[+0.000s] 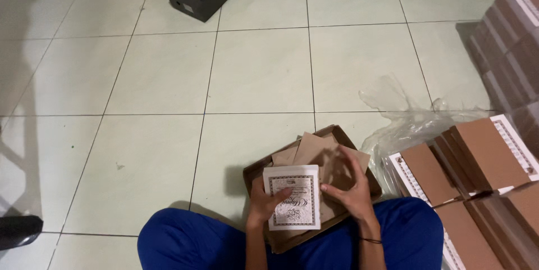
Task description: The person picks up a stack of paper booklets and a brown cardboard folder, places the booklets inside the folder, and then sets the folder onto a stack of similar items on the floor.
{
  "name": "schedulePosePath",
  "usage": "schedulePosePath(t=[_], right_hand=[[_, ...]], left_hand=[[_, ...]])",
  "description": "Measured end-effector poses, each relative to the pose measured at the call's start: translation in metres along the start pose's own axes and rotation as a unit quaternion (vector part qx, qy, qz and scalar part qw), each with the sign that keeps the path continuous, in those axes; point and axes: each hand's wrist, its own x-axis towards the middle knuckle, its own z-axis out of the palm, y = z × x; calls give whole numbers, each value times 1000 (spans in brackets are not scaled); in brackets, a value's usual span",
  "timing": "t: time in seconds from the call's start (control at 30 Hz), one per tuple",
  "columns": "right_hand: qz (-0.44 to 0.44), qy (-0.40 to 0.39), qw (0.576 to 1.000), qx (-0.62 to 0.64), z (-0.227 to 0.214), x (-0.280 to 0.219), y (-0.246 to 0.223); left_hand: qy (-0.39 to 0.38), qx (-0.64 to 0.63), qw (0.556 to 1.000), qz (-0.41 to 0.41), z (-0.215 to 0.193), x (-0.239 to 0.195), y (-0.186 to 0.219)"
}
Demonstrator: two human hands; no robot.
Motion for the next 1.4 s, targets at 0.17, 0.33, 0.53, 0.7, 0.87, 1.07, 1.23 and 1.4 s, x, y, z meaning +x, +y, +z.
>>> schedulePosePath(t=[0.17,0.33,0.53,0.7,0.87,1.07,1.23,1.4], right_hand=[[-172,-66,972,-146,-11,10,-31],[-136,-139,965,-174,-11,20,-14],[-24,-290,956,-38,-7,11,-18],[9,-402,914,50,-13,10,-18],[-3,-340,940,-5,-30,13,-5],[52,23,980,-193,5,20,-10],[-114,211,949,-205,26,3,-25],[484,5,762,431,32,-17,66]], left_hand=[[-44,46,998,-30,-5,-11,40],[-97,81,992,-6,-17,-17,65],[-127,107,986,-24,-33,-22,58],[-204,151,967,-29,-41,-24,66],[-152,226,960,-71,-61,-22,54],[-42,162,985,-30,-49,-30,67],[-118,204,954,183,-19,-38,99],[-158,274,848,426,-4,-35,93]])
